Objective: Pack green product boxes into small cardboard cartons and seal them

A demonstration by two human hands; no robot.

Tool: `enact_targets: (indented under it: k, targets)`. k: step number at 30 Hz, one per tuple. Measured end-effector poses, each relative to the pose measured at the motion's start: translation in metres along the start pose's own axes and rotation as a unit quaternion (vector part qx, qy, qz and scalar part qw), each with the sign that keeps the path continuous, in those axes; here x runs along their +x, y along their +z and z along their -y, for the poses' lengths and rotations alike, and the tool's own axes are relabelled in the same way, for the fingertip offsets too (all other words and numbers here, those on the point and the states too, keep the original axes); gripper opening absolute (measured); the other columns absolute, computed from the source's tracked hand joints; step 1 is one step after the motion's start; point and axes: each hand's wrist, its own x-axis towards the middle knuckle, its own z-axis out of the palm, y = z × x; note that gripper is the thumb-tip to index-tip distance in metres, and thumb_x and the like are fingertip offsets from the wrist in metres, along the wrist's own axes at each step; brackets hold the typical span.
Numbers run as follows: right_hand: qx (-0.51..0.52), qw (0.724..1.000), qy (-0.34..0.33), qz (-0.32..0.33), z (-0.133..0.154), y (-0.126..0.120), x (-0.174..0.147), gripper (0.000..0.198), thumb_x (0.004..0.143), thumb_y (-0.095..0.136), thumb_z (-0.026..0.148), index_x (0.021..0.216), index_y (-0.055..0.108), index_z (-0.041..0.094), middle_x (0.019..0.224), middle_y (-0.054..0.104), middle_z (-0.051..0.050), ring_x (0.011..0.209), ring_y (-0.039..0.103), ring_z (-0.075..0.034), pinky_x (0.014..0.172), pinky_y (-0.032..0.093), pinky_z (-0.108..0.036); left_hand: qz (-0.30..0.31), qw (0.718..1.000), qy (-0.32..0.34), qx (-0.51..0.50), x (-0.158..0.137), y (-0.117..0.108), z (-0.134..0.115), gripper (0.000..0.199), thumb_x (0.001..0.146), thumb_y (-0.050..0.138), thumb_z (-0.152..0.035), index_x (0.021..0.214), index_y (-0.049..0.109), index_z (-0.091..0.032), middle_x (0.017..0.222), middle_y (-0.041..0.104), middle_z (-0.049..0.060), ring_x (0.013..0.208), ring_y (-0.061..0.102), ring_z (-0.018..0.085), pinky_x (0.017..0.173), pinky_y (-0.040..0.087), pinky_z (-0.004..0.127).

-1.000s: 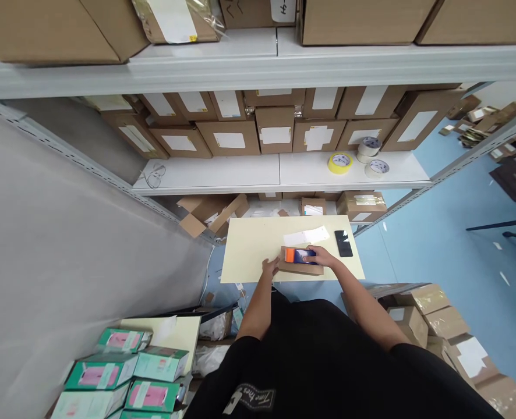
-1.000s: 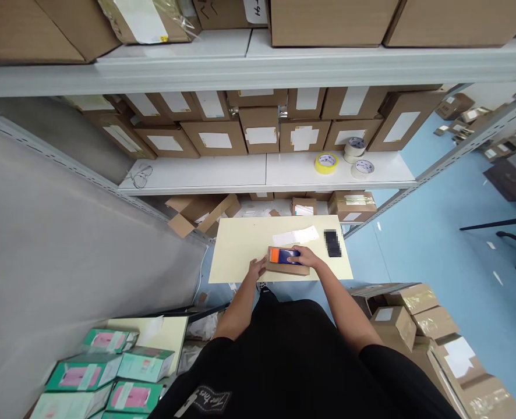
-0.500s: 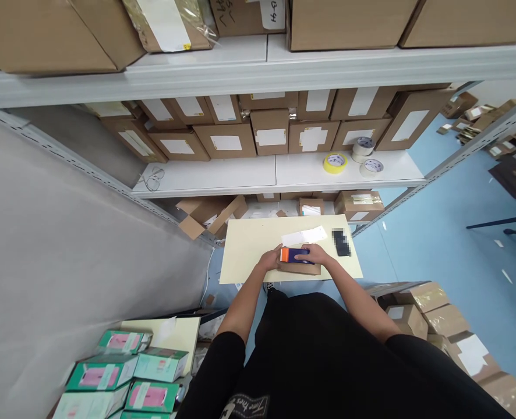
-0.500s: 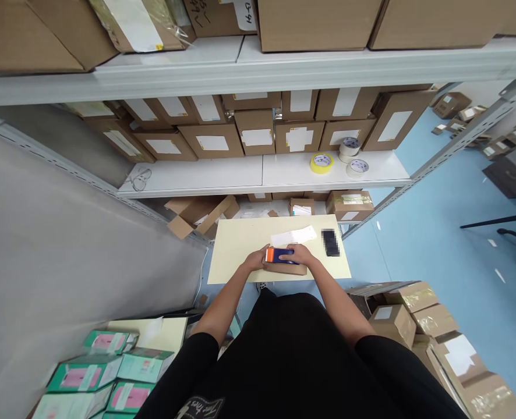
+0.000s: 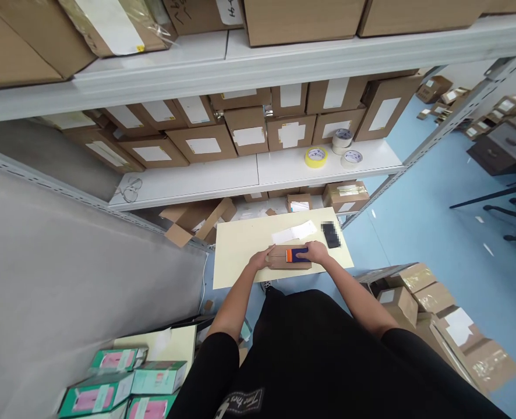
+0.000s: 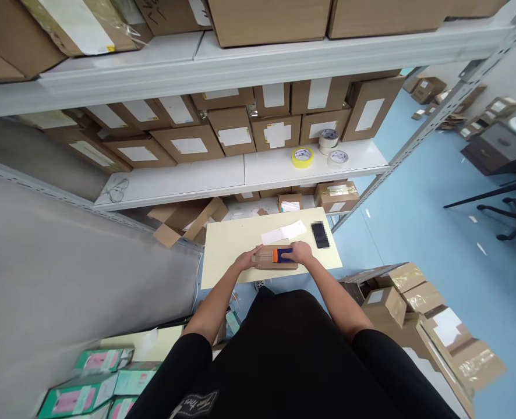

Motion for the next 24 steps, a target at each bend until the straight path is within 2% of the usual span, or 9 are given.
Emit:
enact_targets:
  k: [3,8,15,19,24]
  targets:
    - [0.000,1.000,0.008,-0.004,-0.020,-0.006,-0.007,0.060,0.083,0.065,0.077,0.096,0.078,0.020,0.102,0.078,-0.015,0.097,0.072,-0.030,0.072,0.047,-0.030,-0.022,0.999,0.006,-0.032,0.001,0.002,0.001,0.102,0.072,0.084,-0.033,0.162,0.035,-0.038,0.154,0.057,0.003,0.126,0.063,0.029,0.104,0.047,0.034]
    - [0.016,0.999,0.037,-0.016,-0.067,-0.011,-0.017,0.056,0.079,0.071,0.076,0.087,0.077,0.021,0.095,0.078,-0.015,0.094,0.072,-0.031,0.071,0.046,-0.031,-0.048,0.994,0.029,-0.089,0.005,0.004,0.005,0.101,0.064,0.088,-0.030,0.156,0.046,-0.038,0.152,0.059,0.001,0.129,0.061,0.029,0.107,0.047,0.035]
    - [0.028,0.996,0.085,-0.024,-0.132,-0.005,-0.026,0.051,0.076,0.075,0.073,0.082,0.074,0.022,0.093,0.077,-0.011,0.090,0.071,-0.027,0.063,0.039,-0.029,-0.045,0.991,0.041,-0.123,0.013,0.009,0.011,0.100,0.065,0.083,-0.026,0.156,0.044,-0.038,0.157,0.054,0.000,0.129,0.062,0.027,0.109,0.047,0.035]
    - [0.037,0.995,0.096,-0.010,-0.144,0.001,-0.024,0.050,0.076,0.074,0.071,0.082,0.074,0.022,0.092,0.077,-0.010,0.088,0.070,-0.025,0.061,0.038,-0.027,-0.049,0.991,0.032,-0.122,0.014,0.011,0.012,0.099,0.067,0.082,-0.026,0.157,0.043,-0.037,0.155,0.055,0.000,0.131,0.061,0.027,0.109,0.047,0.035]
    - [0.037,0.993,0.112,-0.008,-0.132,0.015,-0.017,0.051,0.077,0.075,0.072,0.086,0.075,0.021,0.095,0.077,-0.010,0.089,0.071,-0.026,0.062,0.039,-0.028,-0.042,0.992,0.046,-0.111,0.012,0.008,0.011,0.100,0.068,0.081,-0.023,0.159,0.040,-0.035,0.162,0.047,0.003,0.137,0.055,0.027,0.112,0.043,0.034]
